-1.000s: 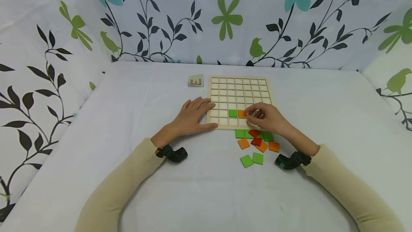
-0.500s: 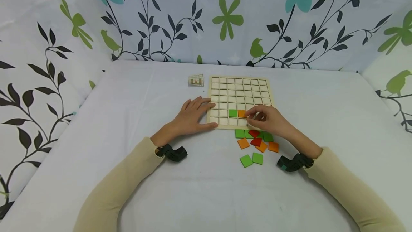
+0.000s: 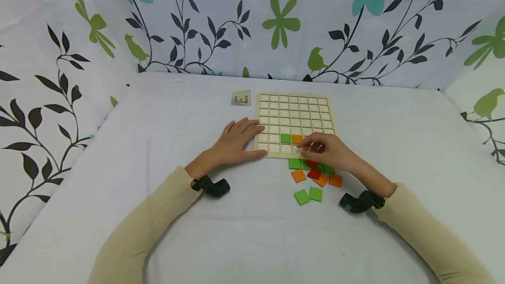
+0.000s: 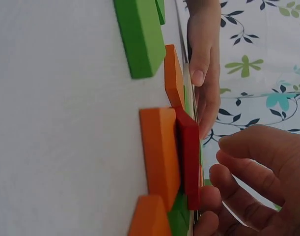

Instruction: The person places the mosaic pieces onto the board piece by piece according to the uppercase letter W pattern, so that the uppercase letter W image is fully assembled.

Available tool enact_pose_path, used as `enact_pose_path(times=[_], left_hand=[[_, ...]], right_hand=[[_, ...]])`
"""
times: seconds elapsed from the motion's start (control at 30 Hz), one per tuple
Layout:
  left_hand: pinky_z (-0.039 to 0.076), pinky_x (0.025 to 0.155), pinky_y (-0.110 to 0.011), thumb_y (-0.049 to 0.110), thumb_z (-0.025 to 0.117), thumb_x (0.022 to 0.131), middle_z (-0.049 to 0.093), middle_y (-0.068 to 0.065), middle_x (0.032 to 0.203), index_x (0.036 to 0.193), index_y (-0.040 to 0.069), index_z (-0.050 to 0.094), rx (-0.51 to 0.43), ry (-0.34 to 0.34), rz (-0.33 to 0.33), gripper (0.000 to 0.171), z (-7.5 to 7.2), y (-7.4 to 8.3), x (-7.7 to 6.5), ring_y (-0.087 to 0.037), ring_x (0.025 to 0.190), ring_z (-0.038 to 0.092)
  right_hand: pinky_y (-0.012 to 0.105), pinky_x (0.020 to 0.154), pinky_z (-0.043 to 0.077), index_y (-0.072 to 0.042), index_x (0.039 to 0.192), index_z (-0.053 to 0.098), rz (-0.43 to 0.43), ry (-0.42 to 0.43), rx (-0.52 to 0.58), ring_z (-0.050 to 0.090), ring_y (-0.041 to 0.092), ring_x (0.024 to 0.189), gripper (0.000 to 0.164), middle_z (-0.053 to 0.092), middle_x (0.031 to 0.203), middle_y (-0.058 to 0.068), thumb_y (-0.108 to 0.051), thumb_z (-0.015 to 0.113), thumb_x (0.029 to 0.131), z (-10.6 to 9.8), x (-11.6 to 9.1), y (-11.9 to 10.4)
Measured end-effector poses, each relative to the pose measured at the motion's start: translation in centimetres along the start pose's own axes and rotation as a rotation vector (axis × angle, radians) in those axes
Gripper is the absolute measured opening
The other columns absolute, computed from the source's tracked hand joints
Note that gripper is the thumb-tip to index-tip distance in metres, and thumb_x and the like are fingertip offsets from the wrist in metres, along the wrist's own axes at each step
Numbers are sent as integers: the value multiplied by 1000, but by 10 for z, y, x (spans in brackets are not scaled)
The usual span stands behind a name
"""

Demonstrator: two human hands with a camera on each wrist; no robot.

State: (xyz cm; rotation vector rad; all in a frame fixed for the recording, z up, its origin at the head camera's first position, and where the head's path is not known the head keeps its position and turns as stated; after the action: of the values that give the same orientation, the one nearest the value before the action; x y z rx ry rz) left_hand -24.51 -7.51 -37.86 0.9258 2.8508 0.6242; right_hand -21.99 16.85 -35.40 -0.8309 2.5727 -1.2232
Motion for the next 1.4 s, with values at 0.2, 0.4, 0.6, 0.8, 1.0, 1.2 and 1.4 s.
enact_pose_path(times=[0.2,0.4,0.6,0.8,1.0,1.2,1.4], left_hand=[[7,117,-55,55,61,90,28,-3,157,150,19,39,3,1,-7,73,1,0,0,-32,149,14],[7,117,-55,54,61,90,28,-4,157,150,19,40,-6,3,-8,73,1,-1,0,-32,149,14],[7,117,-55,55,60,90,28,-3,158,150,19,39,-3,2,-7,73,1,-1,0,-31,149,13],[7,117,-55,55,60,90,28,-3,158,150,19,39,-3,3,-3,73,1,-1,1,-32,149,14],[7,117,-55,55,60,91,27,-3,158,150,19,38,5,-3,-8,73,1,-1,0,-31,149,13],[7,117,-55,55,60,91,27,-3,158,150,19,38,8,-2,-12,73,1,-1,0,-31,149,13],[7,117,-55,55,60,91,27,-3,158,150,19,39,10,2,-11,73,1,-1,0,-31,149,14]], right_hand=[[23,64,49,-3,103,71,-82,-24,-4,55,16,71,16,65,90,3,-1,70,88,5,-1,-3],[24,65,47,-5,103,71,-106,-48,-7,53,15,74,17,65,93,1,-3,72,86,7,-3,-6],[24,63,43,-7,103,72,-87,-78,-30,49,15,70,18,62,90,-1,-7,76,85,10,-3,-10],[24,61,41,-5,103,73,-113,-101,-42,47,18,70,16,62,88,1,-6,74,86,12,-4,-12],[23,61,41,-6,101,75,-111,-126,-51,48,17,71,15,63,92,2,-7,74,86,13,-4,-13],[24,64,45,-6,99,76,-130,-153,-58,50,12,74,13,66,96,2,-8,74,86,14,-5,-14],[24,63,43,-5,109,74,-118,-135,-114,50,14,74,23,61,88,-4,-8,74,86,14,-4,-15]])
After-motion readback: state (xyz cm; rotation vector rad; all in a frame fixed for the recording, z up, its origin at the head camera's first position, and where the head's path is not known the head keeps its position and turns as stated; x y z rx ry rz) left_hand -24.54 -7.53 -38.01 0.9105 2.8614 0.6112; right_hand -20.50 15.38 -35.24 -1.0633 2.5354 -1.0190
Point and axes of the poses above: each hand's wrist, its own x-axis towards the middle knuckle, its own z-axis out of the palm, y = z × x, the point moved 5 cm from there along x, towards the middle knuckle
